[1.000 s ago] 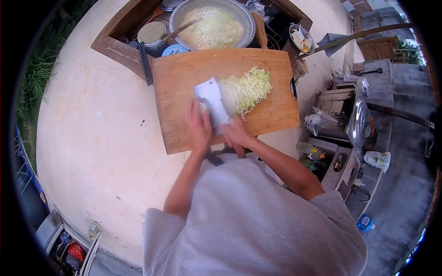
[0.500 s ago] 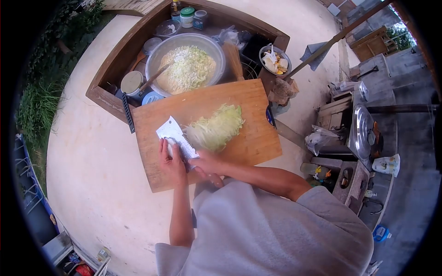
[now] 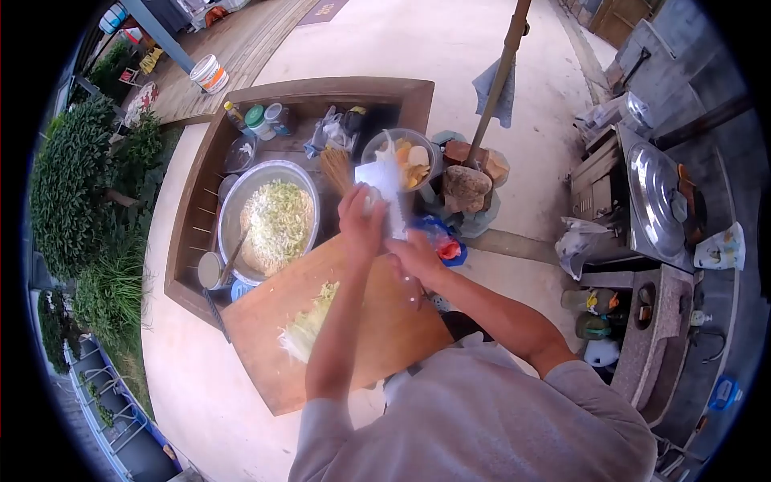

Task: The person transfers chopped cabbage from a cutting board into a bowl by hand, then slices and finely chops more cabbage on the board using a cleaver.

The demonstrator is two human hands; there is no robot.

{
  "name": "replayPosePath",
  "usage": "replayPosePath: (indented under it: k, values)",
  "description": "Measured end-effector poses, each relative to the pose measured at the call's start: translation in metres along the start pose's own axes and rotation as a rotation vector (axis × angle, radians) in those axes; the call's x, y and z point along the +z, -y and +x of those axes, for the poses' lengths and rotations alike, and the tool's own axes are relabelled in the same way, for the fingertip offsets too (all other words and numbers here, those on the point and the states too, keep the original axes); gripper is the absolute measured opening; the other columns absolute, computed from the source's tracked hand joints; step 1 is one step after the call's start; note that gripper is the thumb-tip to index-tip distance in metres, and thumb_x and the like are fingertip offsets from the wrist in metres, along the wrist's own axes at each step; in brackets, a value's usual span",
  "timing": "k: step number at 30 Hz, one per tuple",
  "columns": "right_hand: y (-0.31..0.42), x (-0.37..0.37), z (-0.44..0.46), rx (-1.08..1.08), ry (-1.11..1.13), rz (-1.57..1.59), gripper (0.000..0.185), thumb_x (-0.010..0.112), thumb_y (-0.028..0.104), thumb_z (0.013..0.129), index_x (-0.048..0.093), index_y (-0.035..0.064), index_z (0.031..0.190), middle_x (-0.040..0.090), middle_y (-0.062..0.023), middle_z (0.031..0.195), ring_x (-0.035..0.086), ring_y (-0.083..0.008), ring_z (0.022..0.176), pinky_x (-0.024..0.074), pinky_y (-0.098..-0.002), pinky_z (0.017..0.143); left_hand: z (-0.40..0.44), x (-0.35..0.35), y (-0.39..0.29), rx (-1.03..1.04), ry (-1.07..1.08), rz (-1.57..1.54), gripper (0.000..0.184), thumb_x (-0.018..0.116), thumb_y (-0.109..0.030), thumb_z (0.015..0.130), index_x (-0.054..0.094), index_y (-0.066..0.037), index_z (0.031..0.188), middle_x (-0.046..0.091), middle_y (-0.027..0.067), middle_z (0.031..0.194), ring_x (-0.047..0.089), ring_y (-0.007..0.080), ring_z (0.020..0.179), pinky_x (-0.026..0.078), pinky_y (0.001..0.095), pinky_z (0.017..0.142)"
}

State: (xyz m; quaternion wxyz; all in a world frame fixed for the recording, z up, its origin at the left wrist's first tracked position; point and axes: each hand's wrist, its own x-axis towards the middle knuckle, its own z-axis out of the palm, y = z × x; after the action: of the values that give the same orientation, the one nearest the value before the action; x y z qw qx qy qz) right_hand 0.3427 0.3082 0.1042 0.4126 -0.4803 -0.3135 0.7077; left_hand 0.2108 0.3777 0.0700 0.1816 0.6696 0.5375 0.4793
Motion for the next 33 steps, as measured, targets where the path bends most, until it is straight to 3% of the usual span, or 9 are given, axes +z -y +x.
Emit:
replayPosePath:
  k: [6,10,13,16,22,26,30,31,33]
  values:
    - [0.04,-0.066,0.049,-0.042,-0.057,0.074,0.016,0.06,0.02,0.094,0.056,0.0045,0.093,0.055,-0.0037,0.065,0.056,-0.0172,0.046,0.0475,-0.0338,0.042,0.083,0.087,0.016,0.074,0.151,-0.01,0.035,0.071,-0.018,0.091,0.065,0.002,0.12,0.062,0.0194,0.129,0.06,0.0367,0.118,0.046,0.0398,0.101]
    - [0.049,-0.08,0.065,-0.018,-0.093,0.164,0.015,0.059,0.015,0.095,0.051,0.0045,0.09,0.054,-0.005,0.064,0.055,-0.0186,0.044,0.0472,-0.0354,0.042,0.107,0.111,0.036,0.125,0.156,0.068,0.032,0.069,-0.016,0.092,0.065,0.002,0.117,0.063,0.0207,0.125,0.06,0.0402,0.115,0.047,0.042,0.1]
    - [0.051,-0.089,0.066,-0.014,-0.145,0.199,0.016,0.06,0.016,0.094,0.05,0.0028,0.093,0.054,-0.0057,0.065,0.055,-0.0191,0.044,0.0468,-0.0356,0.041,0.111,0.124,0.042,0.178,0.126,0.108,0.029,0.069,-0.012,0.086,0.066,0.003,0.111,0.065,0.0231,0.116,0.06,0.0424,0.111,0.046,0.0459,0.099]
    - [0.056,-0.105,0.056,0.001,-0.243,0.176,0.017,0.06,0.016,0.093,0.05,0.0022,0.096,0.054,-0.0055,0.065,0.055,-0.019,0.043,0.0462,-0.0353,0.041,0.102,0.13,0.058,0.203,0.173,0.233,0.029,0.068,-0.01,0.083,0.066,0.002,0.11,0.063,0.0236,0.118,0.056,0.0432,0.113,0.045,0.0474,0.1]
    - [0.034,-0.14,0.039,-0.026,-0.254,0.248,0.021,0.062,0.016,0.092,0.049,0.0022,0.101,0.053,-0.0051,0.065,0.054,-0.0171,0.044,0.044,-0.0319,0.04,0.096,0.127,0.034,0.305,0.114,0.322,0.03,0.073,-0.018,0.085,0.067,-0.001,0.109,0.063,0.0187,0.123,0.054,0.0405,0.12,0.042,0.0489,0.104]
    - [0.021,-0.149,0.03,0.015,-0.287,0.271,0.019,0.062,0.015,0.092,0.049,0.0034,0.1,0.054,-0.005,0.065,0.053,-0.0167,0.044,0.0435,-0.0318,0.039,0.116,0.142,0.044,0.136,0.161,0.395,0.033,0.074,-0.02,0.084,0.071,-0.003,0.112,0.064,0.0164,0.125,0.054,0.0365,0.122,0.044,0.045,0.103]
    - [0.016,-0.15,0.014,0.044,-0.304,0.293,0.019,0.062,0.015,0.092,0.049,0.0047,0.1,0.054,-0.005,0.066,0.053,-0.0169,0.044,0.0438,-0.0319,0.039,0.14,0.152,0.049,0.114,0.35,0.457,0.021,0.073,-0.015,0.083,0.077,-0.002,0.1,0.07,0.0156,0.105,0.061,0.0359,0.105,0.049,0.0451,0.094]
    - [0.014,-0.151,0.011,0.043,-0.301,0.299,0.018,0.062,0.015,0.092,0.049,0.005,0.1,0.054,-0.005,0.066,0.053,-0.017,0.044,0.0439,-0.0319,0.039,0.144,0.155,0.049,0.147,0.35,0.45,0.017,0.073,-0.014,0.082,0.078,-0.002,0.093,0.07,0.0154,0.093,0.063,0.0359,0.095,0.05,0.0459,0.089]
    - [0.002,-0.156,0.008,0.056,-0.299,0.292,0.017,0.062,0.015,0.092,0.049,0.0054,0.099,0.053,-0.0049,0.065,0.054,-0.0172,0.043,0.0439,-0.0323,0.038,0.15,0.156,0.049,0.16,0.315,0.391,0.02,0.073,-0.014,0.081,0.077,-0.001,0.095,0.07,0.0157,0.092,0.064,0.0354,0.091,0.051,0.045,0.084]
